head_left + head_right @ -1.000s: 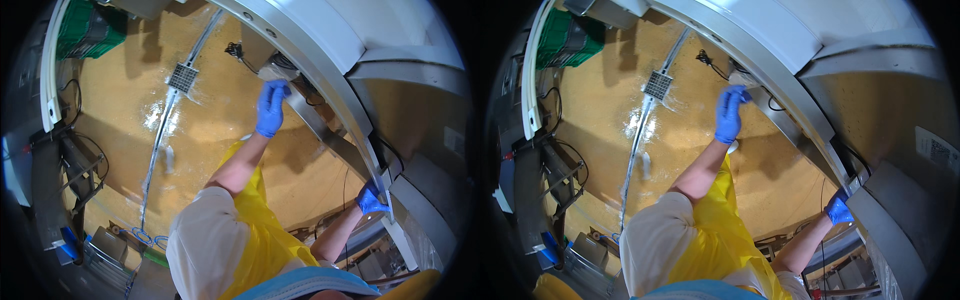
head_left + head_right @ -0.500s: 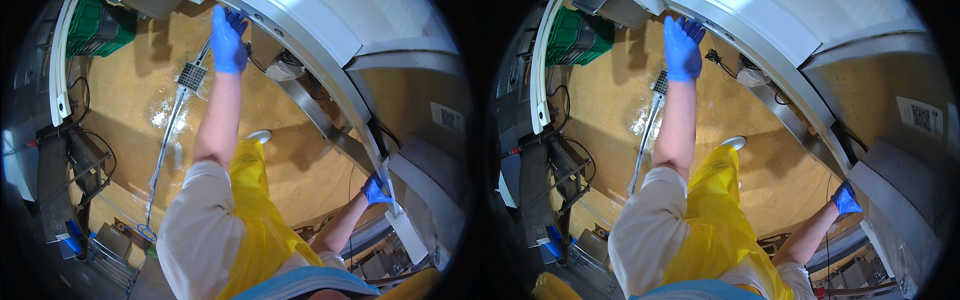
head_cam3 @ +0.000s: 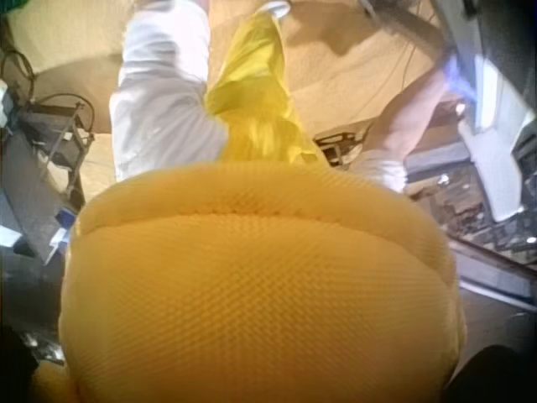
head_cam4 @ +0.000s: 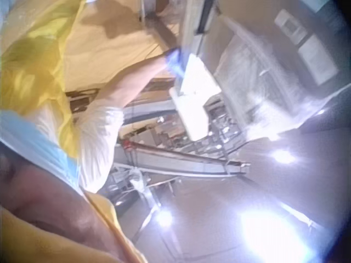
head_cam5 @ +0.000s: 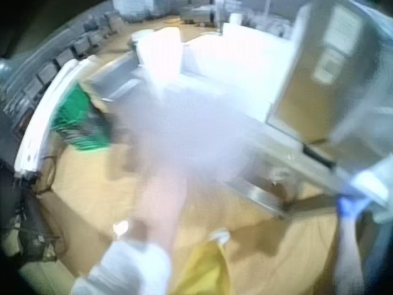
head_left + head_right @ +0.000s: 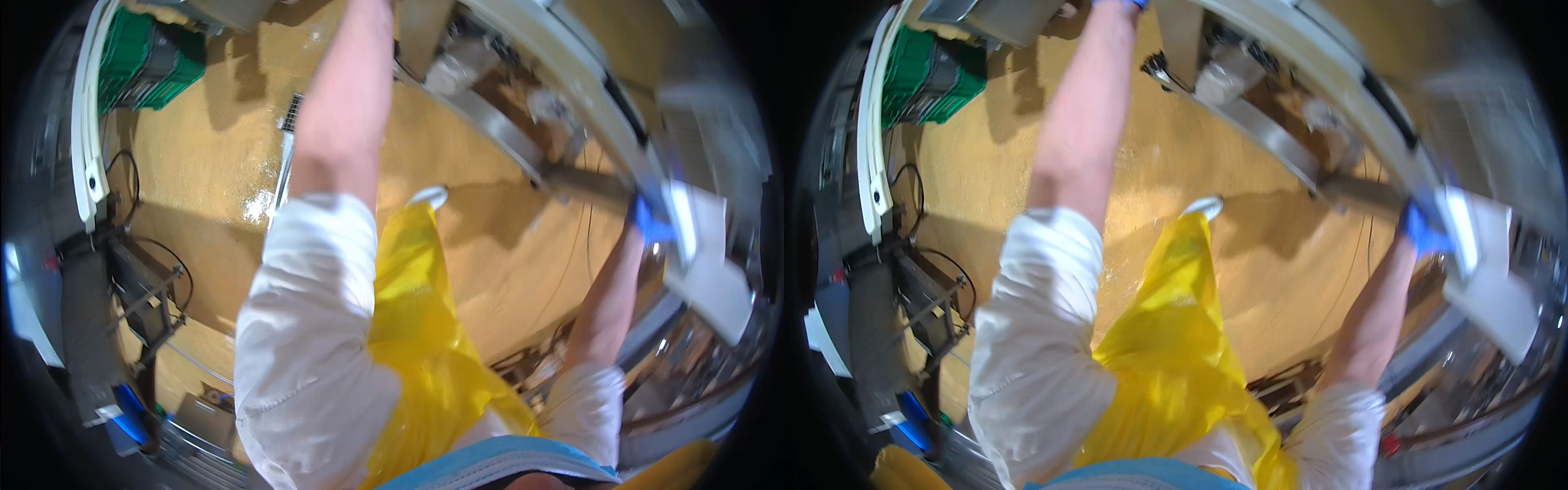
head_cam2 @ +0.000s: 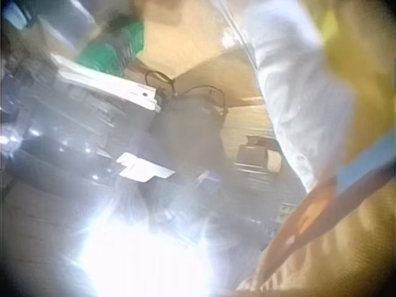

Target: The person assembles a white plastic machine by inserting a grid-like component into a housing, aligning and pressing it into place, then attaching a long white cover piece. The person wears blue gloves and a yellow apron in a workshop with a wet floor.

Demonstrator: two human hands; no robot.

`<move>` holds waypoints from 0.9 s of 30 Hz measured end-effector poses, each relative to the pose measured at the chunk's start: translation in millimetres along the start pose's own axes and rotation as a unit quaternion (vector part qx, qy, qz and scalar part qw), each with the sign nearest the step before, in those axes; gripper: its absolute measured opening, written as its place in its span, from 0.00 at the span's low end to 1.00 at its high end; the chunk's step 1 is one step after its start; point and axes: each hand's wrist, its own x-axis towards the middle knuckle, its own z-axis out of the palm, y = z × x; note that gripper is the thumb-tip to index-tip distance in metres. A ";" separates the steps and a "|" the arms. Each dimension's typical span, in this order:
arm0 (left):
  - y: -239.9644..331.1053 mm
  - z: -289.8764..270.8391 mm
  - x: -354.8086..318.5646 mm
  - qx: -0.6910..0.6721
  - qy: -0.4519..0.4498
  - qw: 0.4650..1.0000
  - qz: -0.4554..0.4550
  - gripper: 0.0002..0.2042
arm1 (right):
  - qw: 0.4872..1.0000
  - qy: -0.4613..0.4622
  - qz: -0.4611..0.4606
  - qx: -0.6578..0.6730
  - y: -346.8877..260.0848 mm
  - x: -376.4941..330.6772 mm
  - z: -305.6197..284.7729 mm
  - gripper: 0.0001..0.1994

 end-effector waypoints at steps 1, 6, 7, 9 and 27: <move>7.3 -14.1 -10.3 0.009 0.005 1.000 -0.007 0.25 | 1.000 0.009 0.011 -0.010 0.8 -25.3 -2.4 0.49; 29.8 -2.4 -9.5 0.021 -0.002 1.000 -0.004 0.25 | 0.996 0.081 0.008 0.044 33.7 0.3 33.6 0.52; 26.9 -9.0 -11.0 0.022 0.005 1.000 -0.016 0.25 | 0.994 0.108 -0.004 0.030 24.9 1.8 21.9 0.52; 34.7 -23.7 -18.2 0.026 0.032 0.999 -0.002 0.25 | 0.990 0.137 -0.009 0.030 20.8 -13.7 11.9 0.51; 38.7 -62.7 -91.8 0.035 0.159 0.985 0.057 0.16 | 0.985 0.055 0.147 0.070 -25.9 -56.4 -7.0 0.41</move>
